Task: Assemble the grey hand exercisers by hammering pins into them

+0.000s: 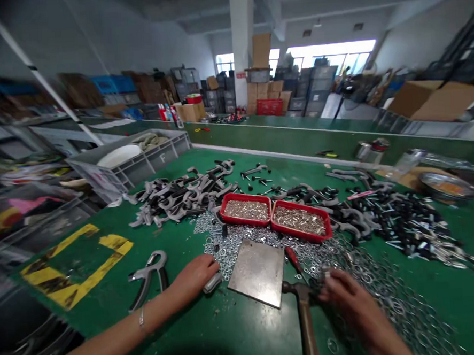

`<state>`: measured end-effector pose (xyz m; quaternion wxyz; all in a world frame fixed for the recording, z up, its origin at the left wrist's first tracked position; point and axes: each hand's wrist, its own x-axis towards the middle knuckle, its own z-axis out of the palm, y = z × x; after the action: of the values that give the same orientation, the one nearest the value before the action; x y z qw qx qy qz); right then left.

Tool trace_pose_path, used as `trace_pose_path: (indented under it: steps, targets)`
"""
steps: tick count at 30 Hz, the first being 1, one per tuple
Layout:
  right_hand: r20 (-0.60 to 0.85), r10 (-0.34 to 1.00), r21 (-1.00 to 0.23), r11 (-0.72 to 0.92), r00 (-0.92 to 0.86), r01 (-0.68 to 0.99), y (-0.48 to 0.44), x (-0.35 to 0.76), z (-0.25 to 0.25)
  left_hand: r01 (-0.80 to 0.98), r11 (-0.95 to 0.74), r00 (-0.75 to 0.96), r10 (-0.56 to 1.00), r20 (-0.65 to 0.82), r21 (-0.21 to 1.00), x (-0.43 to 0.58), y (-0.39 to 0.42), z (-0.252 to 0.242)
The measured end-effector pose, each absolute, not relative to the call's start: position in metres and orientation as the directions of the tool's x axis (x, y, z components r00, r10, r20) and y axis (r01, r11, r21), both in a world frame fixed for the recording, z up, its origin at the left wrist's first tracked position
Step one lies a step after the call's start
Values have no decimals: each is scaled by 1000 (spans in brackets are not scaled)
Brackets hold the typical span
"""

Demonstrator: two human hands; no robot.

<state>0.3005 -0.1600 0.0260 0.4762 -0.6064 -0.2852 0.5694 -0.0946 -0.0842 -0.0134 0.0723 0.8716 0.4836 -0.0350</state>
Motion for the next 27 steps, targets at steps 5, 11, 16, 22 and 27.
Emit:
trace_pose_path:
  steps: [5,11,16,22,27]
  targets:
    - [-343,911,-773,-413,-230,-482,-159,201,7,815,-419,489,868,-86,400,-105,-90,-5]
    - [-311,918,-800,-393,-247,-454,-155,163,2,140,65,297,949,-104,988,-91,-125,4]
    - [-320,882,-759,-458,-347,-464,-160,148,0,-145,195,300,943,-145,970,-46,-142,6]
    - [-271,919,-849,-368,-284,-379,-175,153,2,-194,296,330,917,-222,935,-25,-145,4]
    - [-242,931,-917,-311,-272,-248,-172,158,7,-175,335,358,898,-257,926,-24,-150,3]
